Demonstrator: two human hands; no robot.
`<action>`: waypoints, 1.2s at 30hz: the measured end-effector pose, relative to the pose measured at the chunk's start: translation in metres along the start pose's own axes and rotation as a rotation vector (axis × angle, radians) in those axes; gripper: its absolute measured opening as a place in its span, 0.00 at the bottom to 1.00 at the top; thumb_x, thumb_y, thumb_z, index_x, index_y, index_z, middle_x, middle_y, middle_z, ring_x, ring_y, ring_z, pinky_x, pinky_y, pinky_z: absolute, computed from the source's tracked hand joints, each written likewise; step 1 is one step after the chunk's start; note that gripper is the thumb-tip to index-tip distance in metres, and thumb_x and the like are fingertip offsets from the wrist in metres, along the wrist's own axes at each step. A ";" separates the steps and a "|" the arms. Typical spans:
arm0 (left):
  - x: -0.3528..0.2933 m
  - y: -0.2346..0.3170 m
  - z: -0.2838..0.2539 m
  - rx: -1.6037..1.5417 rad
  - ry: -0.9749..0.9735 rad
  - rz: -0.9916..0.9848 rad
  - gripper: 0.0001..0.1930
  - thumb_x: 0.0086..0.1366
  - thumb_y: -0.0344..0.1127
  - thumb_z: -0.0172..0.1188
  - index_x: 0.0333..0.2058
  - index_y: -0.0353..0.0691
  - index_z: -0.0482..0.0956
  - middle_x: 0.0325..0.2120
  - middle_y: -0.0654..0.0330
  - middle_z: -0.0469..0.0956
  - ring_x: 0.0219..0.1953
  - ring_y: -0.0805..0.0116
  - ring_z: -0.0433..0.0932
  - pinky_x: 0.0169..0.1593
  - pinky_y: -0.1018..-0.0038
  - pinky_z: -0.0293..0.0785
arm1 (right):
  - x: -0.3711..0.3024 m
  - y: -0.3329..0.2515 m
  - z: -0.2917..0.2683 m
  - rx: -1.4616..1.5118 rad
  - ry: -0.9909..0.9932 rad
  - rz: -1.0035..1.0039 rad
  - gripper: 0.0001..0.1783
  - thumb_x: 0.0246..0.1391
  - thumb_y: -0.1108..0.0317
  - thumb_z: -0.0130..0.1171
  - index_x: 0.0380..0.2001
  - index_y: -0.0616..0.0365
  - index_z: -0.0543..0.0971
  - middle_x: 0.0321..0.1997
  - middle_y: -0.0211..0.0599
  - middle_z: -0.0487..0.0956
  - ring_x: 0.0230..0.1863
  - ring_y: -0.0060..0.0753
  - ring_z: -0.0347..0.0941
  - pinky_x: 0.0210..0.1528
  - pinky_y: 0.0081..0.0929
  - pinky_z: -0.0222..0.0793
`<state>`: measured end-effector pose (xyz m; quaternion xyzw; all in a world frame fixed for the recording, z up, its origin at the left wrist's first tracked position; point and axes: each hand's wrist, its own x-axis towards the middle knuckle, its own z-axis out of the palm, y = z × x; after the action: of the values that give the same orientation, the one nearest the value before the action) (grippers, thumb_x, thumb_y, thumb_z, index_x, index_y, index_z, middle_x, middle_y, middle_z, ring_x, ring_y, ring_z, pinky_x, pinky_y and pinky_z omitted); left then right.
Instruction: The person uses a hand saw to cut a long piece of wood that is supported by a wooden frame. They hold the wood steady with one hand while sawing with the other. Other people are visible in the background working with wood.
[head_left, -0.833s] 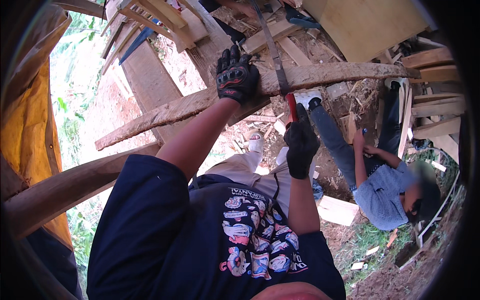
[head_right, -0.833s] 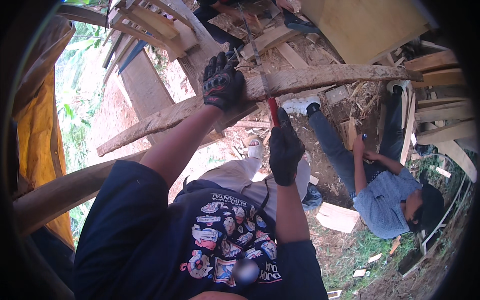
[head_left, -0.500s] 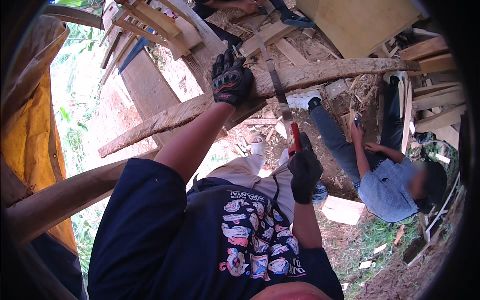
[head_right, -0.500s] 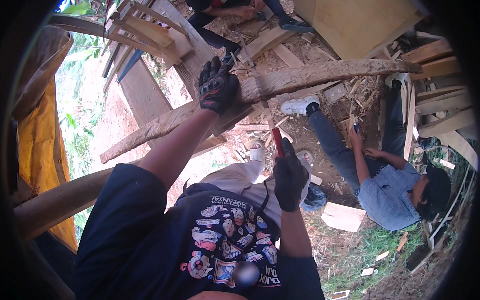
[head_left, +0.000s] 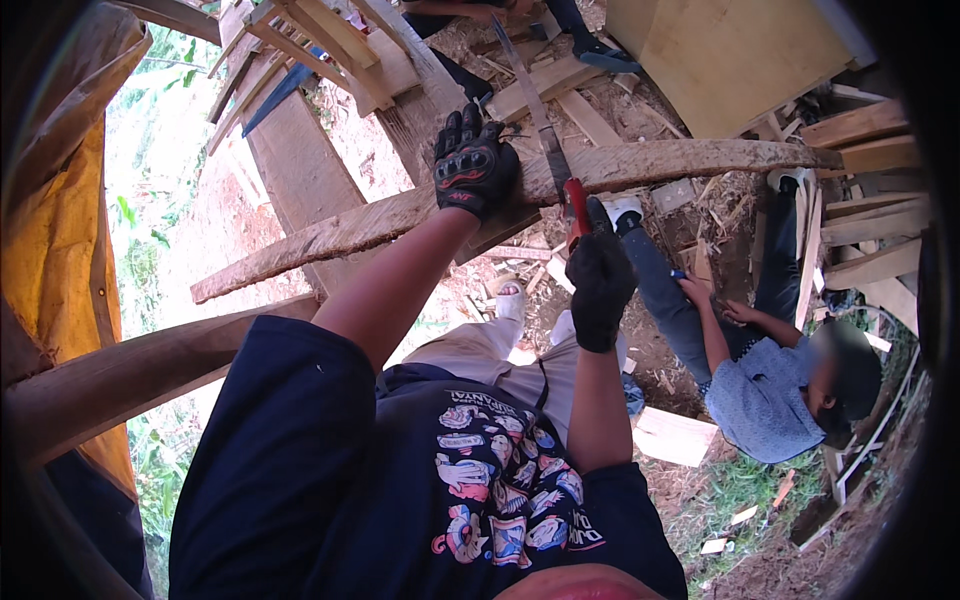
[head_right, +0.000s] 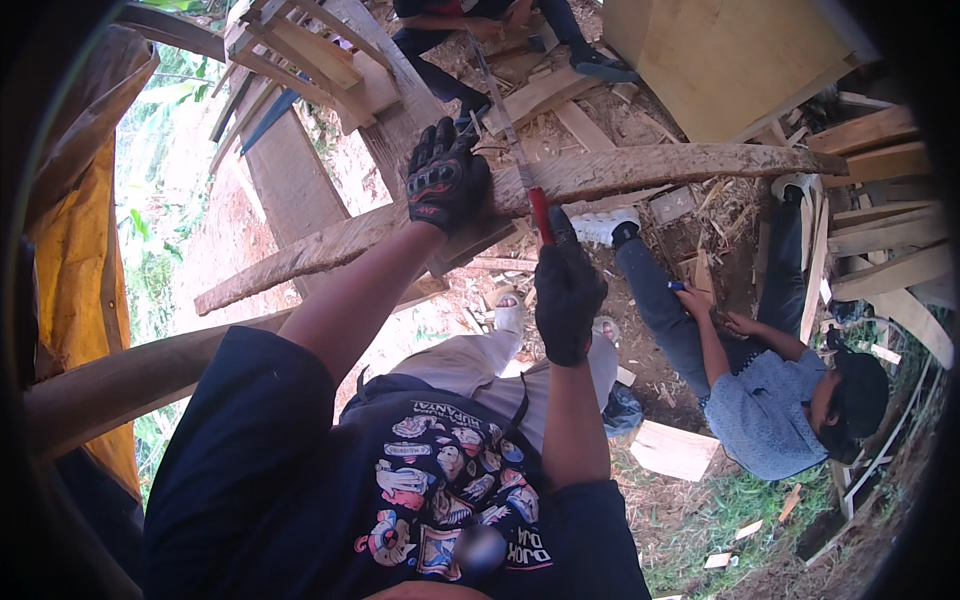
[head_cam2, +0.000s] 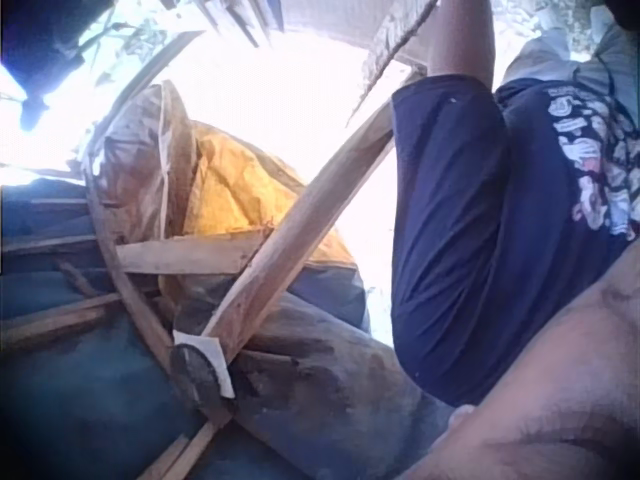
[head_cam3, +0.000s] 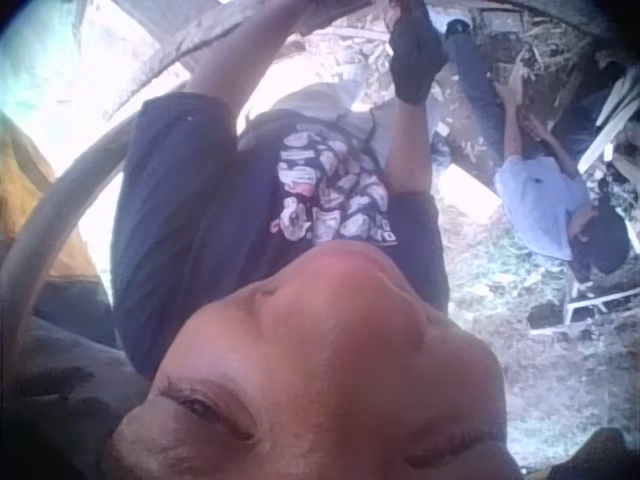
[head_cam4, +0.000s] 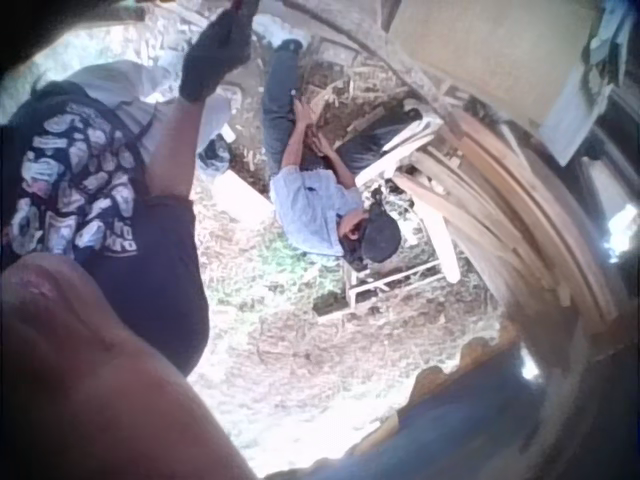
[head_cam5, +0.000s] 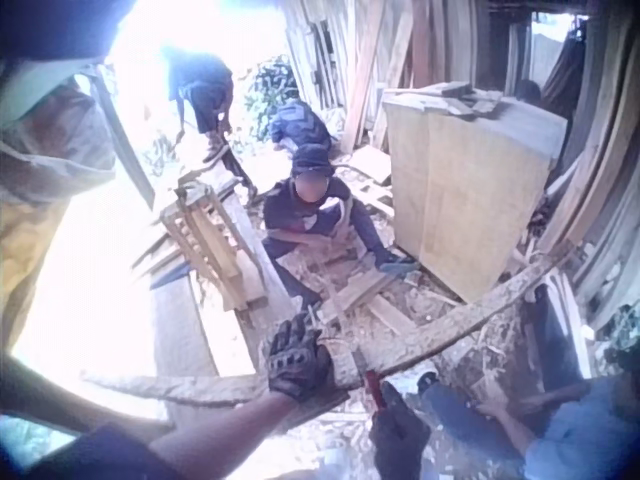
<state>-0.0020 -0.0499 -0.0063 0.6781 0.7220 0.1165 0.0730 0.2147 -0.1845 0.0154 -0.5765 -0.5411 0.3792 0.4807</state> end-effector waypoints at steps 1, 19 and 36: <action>0.000 0.000 0.001 0.004 0.002 -0.003 0.31 0.72 0.51 0.57 0.72 0.54 0.76 0.80 0.47 0.62 0.81 0.41 0.58 0.83 0.47 0.50 | 0.000 -0.007 0.001 -0.044 0.009 0.005 0.21 0.76 0.69 0.57 0.67 0.63 0.82 0.61 0.53 0.88 0.40 0.44 0.88 0.43 0.37 0.80; 0.005 0.001 0.005 0.004 -0.058 0.005 0.35 0.71 0.47 0.55 0.76 0.47 0.70 0.80 0.44 0.60 0.82 0.40 0.56 0.83 0.47 0.50 | 0.025 -0.016 0.025 -0.298 0.022 -0.233 0.26 0.75 0.66 0.56 0.72 0.59 0.77 0.65 0.51 0.86 0.43 0.49 0.90 0.48 0.44 0.83; 0.005 -0.006 0.001 -0.004 -0.030 -0.017 0.34 0.71 0.45 0.55 0.73 0.42 0.72 0.80 0.45 0.60 0.81 0.39 0.57 0.83 0.47 0.53 | -0.036 -0.028 0.002 -0.361 -0.014 -0.096 0.24 0.76 0.68 0.54 0.70 0.65 0.77 0.64 0.55 0.86 0.51 0.53 0.89 0.50 0.44 0.83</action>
<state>-0.0078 -0.0453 -0.0090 0.6735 0.7263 0.1070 0.0862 0.2012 -0.2208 0.0391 -0.6241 -0.6308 0.2564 0.3832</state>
